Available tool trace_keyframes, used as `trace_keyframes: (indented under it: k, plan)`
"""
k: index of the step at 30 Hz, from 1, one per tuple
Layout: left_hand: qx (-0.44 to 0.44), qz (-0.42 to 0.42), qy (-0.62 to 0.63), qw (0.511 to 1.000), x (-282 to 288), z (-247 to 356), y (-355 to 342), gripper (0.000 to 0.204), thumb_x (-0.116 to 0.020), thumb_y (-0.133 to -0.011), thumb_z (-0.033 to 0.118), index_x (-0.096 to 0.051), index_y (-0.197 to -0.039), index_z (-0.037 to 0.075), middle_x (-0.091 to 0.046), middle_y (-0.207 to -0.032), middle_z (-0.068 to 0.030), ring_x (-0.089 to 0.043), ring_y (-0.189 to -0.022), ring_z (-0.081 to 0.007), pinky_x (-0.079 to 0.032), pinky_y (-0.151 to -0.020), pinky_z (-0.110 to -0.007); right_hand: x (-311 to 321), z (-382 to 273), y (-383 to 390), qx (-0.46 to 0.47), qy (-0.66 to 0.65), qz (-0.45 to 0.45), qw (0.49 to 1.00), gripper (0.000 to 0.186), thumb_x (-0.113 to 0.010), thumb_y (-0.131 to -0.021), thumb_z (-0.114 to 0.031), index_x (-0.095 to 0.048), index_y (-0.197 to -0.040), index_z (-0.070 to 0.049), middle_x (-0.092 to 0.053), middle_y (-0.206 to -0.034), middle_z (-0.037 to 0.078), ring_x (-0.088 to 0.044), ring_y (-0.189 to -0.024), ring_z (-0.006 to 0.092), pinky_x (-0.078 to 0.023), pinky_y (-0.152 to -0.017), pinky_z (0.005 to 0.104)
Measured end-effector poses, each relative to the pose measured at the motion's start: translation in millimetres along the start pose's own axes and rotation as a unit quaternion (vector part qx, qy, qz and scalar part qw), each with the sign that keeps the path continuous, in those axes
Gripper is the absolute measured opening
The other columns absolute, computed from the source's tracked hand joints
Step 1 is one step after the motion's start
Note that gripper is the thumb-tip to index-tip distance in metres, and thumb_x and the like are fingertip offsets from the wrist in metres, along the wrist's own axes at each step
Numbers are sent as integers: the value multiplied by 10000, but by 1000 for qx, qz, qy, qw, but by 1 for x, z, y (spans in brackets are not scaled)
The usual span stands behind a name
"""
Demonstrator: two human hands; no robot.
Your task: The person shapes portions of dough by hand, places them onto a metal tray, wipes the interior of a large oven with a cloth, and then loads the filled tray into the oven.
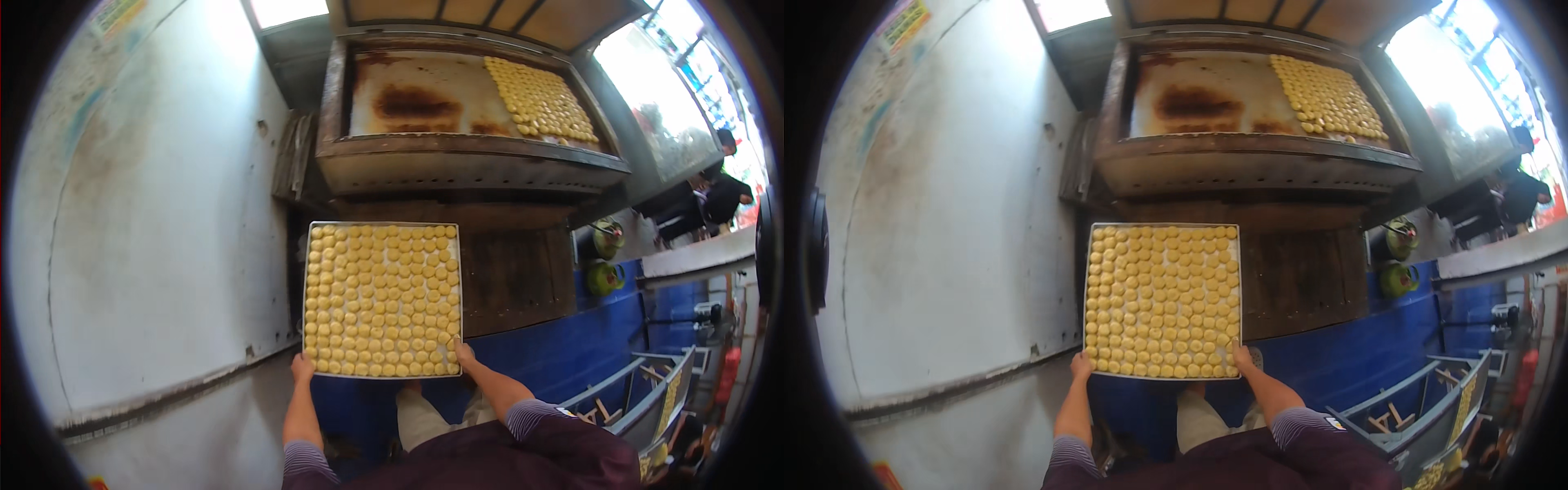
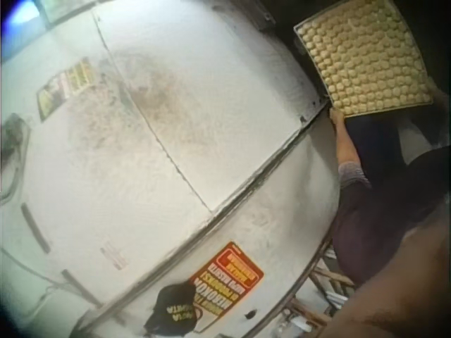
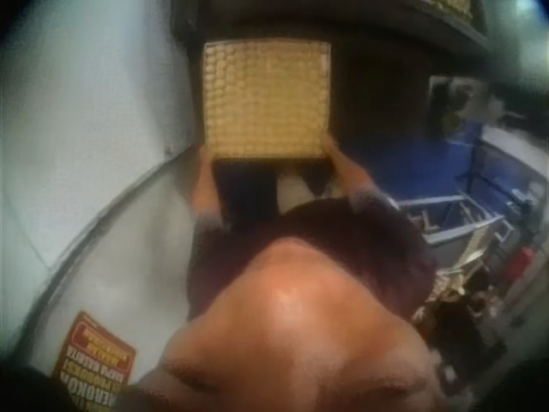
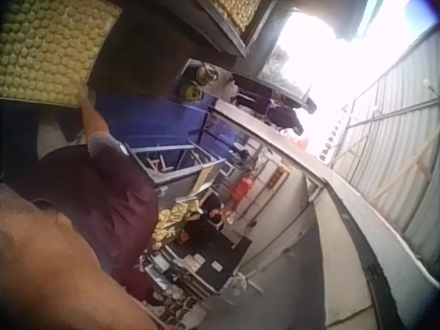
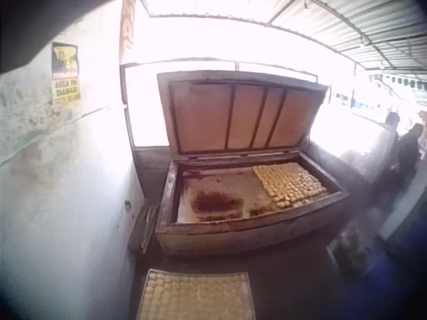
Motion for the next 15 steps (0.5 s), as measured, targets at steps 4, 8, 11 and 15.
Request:
trace_keyframes:
  k: [4,8,11,15]
  plan:
    - [53,20,15,998,6,17,-8,587,-374,-989,489,-558,-1231,-14,-603,-1182,-302,-533,-1150,-483,-412,-978,-515,6,-5,12,-28,-8,50,998,772,-343,-953,-581,-590,-1197,108,-588,-1209,326,-564,-1156,433,-408,-987,463]
    - [55,31,32,997,7,31,-4,646,-318,-995,537,-589,-1195,-14,-620,-1142,-306,-538,-1143,-484,-410,-979,-512,19,-27,30,5,2,87,996,730,-349,-949,-583,-645,-1136,58,-622,-1126,326,-561,-1142,446,-414,-971,469]
    - [-29,14,86,996,22,40,15,718,-281,-997,557,-642,-1112,-53,-643,-1098,-302,-569,-1113,-462,-422,-957,-501,38,-47,49,48,-7,105,993,679,-374,-943,-570,-670,-1097,22,-633,-1084,324,-570,-1114,457,-430,-945,478]
    - [-46,27,36,998,37,52,40,736,-271,-1007,536,-691,-991,-67,-674,-974,-293,-610,-1021,-468,-439,-905,-504,76,-65,63,49,8,133,990,626,-431,-922,-544,-686,-1029,18,-643,-1036,317,-587,-1068,466,-447,-907,487]
Point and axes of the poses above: each hand's wrist, its own y-axis away from the middle knuckle, its own x-axis out of the back of the hand, z = x × y, the point moved 4 cm from there along -y, towards the middle knuckle
